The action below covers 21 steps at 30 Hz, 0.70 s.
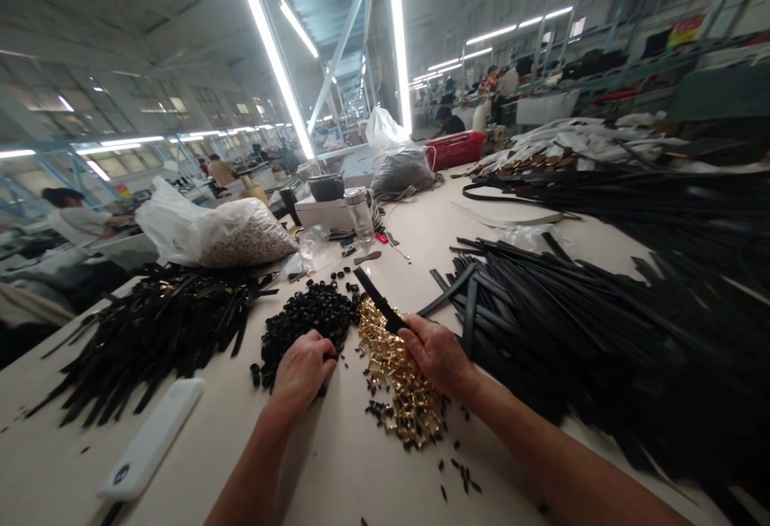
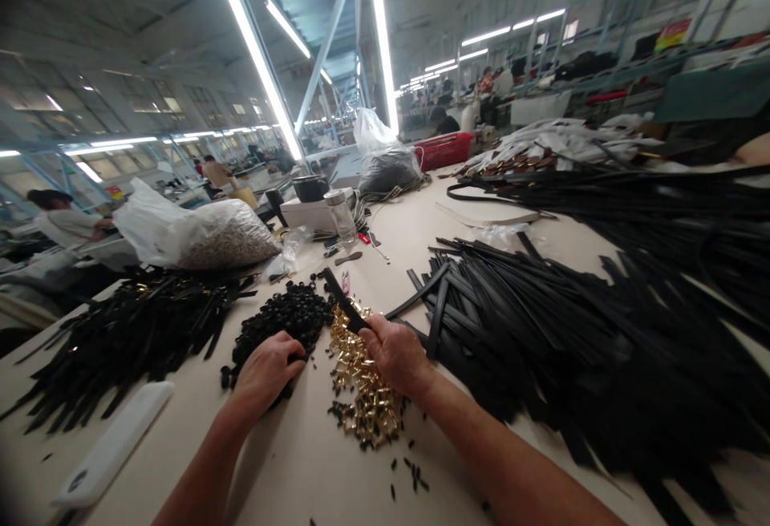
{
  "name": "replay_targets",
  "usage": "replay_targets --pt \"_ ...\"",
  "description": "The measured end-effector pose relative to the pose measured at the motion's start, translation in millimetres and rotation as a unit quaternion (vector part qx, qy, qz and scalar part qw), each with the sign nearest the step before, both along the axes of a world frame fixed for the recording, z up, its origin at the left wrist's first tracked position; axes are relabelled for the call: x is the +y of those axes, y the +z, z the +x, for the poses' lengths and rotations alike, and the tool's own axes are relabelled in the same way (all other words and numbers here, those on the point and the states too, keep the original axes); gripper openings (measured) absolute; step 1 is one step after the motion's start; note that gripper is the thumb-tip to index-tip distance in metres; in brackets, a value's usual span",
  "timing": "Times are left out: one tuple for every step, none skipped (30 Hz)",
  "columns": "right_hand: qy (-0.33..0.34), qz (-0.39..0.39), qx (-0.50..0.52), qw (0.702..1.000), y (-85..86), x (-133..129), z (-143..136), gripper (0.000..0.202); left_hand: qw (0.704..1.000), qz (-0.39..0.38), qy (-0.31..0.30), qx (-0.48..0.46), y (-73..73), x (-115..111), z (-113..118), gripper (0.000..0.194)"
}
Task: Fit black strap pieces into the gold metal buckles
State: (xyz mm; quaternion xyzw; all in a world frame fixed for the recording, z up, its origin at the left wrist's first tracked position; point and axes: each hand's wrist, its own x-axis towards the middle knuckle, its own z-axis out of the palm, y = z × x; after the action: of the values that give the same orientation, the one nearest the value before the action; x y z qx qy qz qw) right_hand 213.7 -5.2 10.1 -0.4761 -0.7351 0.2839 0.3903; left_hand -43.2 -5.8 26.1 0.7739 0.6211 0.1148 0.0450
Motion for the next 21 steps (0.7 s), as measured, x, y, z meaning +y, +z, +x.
replay_targets --pt "0.003 -0.001 0.001 1.000 -0.3 0 0 0.026 1.000 0.002 -0.001 -0.005 -0.5 0 0 0.013" --pt "0.007 -0.003 0.006 1.000 -0.5 0 -1 0.027 1.000 0.007 -0.001 -0.013 -0.5 1 0 0.013" --pt "0.012 -0.008 0.012 1.000 -0.5 0 -1 0.027 0.999 0.017 0.001 -0.028 0.0 1 1 0.012" --pt "0.016 -0.014 0.020 1.000 -0.7 0 -1 0.027 0.998 0.030 0.003 -0.051 0.9 2 2 0.012" --pt "0.019 -0.019 0.029 0.999 -0.9 0 -2 0.026 0.995 0.045 0.007 -0.085 1.8 2 3 0.011" --pt "0.020 -0.024 0.038 0.999 -1.3 0 -2 0.026 0.989 0.055 0.014 -0.133 2.5 2 5 0.011" --pt "0.021 -0.029 0.046 0.998 -1.8 0 -3 0.026 0.979 0.054 0.022 -0.196 2.8 2 7 0.012" --pt "0.022 -0.033 0.054 0.998 -2.6 0 -3 0.026 0.961 0.037 0.028 -0.271 2.5 2 10 0.014" --pt "0.025 -0.035 0.061 0.997 -3.3 -1 -4 0.025 0.935 0.008 0.034 -0.353 1.5 1 13 0.017" --pt "0.030 -0.037 0.068 0.997 -4.1 -1 -5 0.026 0.899 -0.027 0.039 -0.435 0.0 0 16 0.021" --pt "0.036 -0.038 0.075 0.996 -4.9 -1 -7 0.026 0.858 -0.061 0.044 -0.508 -1.7 -1 20 0.025" --pt "0.044 -0.040 0.082 0.995 -5.4 -2 -8 0.026 0.816 -0.089 0.049 -0.569 -3.5 -3 25 0.028" --pt "0.052 -0.046 0.091 0.993 -5.8 -3 -10 0.027 0.779 -0.108 0.055 -0.615 -4.9 -4 29 0.030" --pt "0.061 -0.055 0.101 0.991 -6.0 -4 -11 0.027 0.749 -0.119 0.062 -0.649 -5.9 -6 34 0.032" --pt "0.070 -0.070 0.113 0.989 -6.0 -5 -13 0.027 0.724 -0.128 0.069 -0.674 -6.5 -8 38 0.034" --pt "0.079 -0.088 0.126 0.985 -5.8 -6 -14 0.027 0.705 -0.137 0.073 -0.692 -6.6 -10 42 0.036" --pt "0.086 -0.104 0.138 0.981 -5.5 -8 -16 0.026 0.690 -0.147 0.074 -0.704 -6.6 -11 44 0.039" --pt "0.091 -0.116 0.148 0.978 -5.1 -9 -17 0.026 0.680 -0.156 0.075 -0.712 -6.5 -12 46 0.041" --pt "0.094 -0.123 0.153 0.976 -4.8 -10 -18 0.025 0.673 -0.165 0.075 -0.717 -6.6 -13 48 0.042" --pt "0.095 -0.125 0.156 0.975 -4.6 -11 -18 0.025 0.667 -0.173 0.073 -0.721 -6.8 -14 49 0.042" --pt "0.096 -0.125 0.156 0.975 -4.5 -11 -18 0.024 0.664 -0.178 0.070 -0.723 -7.1 -14 49 0.040"
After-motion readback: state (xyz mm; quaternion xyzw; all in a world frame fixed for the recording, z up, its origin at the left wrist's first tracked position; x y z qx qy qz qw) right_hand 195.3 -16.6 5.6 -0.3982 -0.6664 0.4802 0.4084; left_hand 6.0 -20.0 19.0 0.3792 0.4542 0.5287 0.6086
